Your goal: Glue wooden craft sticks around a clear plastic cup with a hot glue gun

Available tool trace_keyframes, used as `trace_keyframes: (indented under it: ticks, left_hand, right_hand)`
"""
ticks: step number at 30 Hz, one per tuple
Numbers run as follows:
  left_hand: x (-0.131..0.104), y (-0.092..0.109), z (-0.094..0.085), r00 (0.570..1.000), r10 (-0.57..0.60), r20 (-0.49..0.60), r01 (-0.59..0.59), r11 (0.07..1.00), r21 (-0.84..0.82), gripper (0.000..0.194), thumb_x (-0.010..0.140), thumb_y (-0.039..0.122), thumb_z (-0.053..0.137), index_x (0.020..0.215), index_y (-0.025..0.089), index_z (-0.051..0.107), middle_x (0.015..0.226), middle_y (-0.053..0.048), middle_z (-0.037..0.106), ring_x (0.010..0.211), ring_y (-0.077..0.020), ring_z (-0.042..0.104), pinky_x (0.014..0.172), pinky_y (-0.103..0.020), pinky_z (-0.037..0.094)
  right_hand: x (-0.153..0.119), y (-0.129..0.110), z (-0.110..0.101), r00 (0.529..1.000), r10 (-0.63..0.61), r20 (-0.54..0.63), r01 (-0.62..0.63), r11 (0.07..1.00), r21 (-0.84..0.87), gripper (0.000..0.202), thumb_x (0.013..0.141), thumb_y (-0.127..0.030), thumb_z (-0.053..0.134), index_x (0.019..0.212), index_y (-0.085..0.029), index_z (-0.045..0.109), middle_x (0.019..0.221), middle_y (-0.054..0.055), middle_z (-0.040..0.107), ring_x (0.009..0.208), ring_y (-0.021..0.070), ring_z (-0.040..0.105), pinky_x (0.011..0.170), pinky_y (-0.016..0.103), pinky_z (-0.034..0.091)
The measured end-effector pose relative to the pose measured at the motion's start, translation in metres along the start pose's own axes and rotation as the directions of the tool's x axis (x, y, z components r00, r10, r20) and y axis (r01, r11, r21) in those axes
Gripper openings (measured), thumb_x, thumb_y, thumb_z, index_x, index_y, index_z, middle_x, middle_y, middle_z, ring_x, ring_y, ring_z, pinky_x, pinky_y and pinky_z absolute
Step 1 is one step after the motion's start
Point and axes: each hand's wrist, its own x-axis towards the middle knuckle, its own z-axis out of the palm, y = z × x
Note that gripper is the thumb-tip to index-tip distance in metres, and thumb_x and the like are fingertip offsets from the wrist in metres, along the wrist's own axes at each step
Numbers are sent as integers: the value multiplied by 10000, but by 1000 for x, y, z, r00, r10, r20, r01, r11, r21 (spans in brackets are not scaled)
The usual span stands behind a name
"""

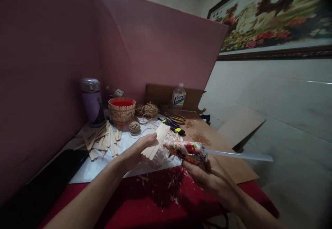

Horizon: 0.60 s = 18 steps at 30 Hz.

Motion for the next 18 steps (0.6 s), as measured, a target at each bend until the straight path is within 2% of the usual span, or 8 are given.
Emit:
trace_keyframes:
  ticks: [4, 9, 13, 18]
  left_hand:
    - [1, -1, 0, 1000, 13, 4, -13, 1000, 0, 585, 765, 590, 578, 1110, 117, 570, 785, -99, 647, 602, -193, 622, 558, -310, 503]
    - [1, -1, -1, 1000, 16, 15, -16, 1000, -3, 591, 781, 579, 564, 1144, 113, 555, 784, -102, 653, 600, -205, 637, 548, -317, 514]
    - [1, 0, -1, 1000, 21, 22, -22, 1000, 7, 592, 787, 577, 561, 1172, 127, 554, 819, -108, 664, 613, -200, 641, 544, -308, 518]
    - [0, 0, -1, 999, 30, 24, -30, 1000, 8, 568, 795, 584, 547, 1107, 112, 582, 780, -97, 648, 583, -177, 617, 533, -287, 500]
  right_hand:
    - [1, -1, 0, 1000, 7, -1, -7, 1000, -11, 278, 892, -447, 540, 868, -175, 594, 625, -49, 363, 519, 78, 264, 445, 209, 265]
    - [1, 1, -1, 1000, 1, -22, -1, 1000, 3, 281, 883, -454, 551, 892, -182, 619, 572, -55, 390, 496, 85, 309, 478, 217, 310]
    - [1, 3, -1, 998, 23, -51, -23, 1000, -6, 286, 882, -457, 553, 880, -179, 621, 551, -55, 381, 481, 85, 316, 451, 214, 295]
    - [1, 4, -1, 999, 10, -50, -12, 1000, -26, 295, 877, -468, 551, 837, -184, 621, 535, -58, 374, 469, 84, 314, 451, 221, 305]
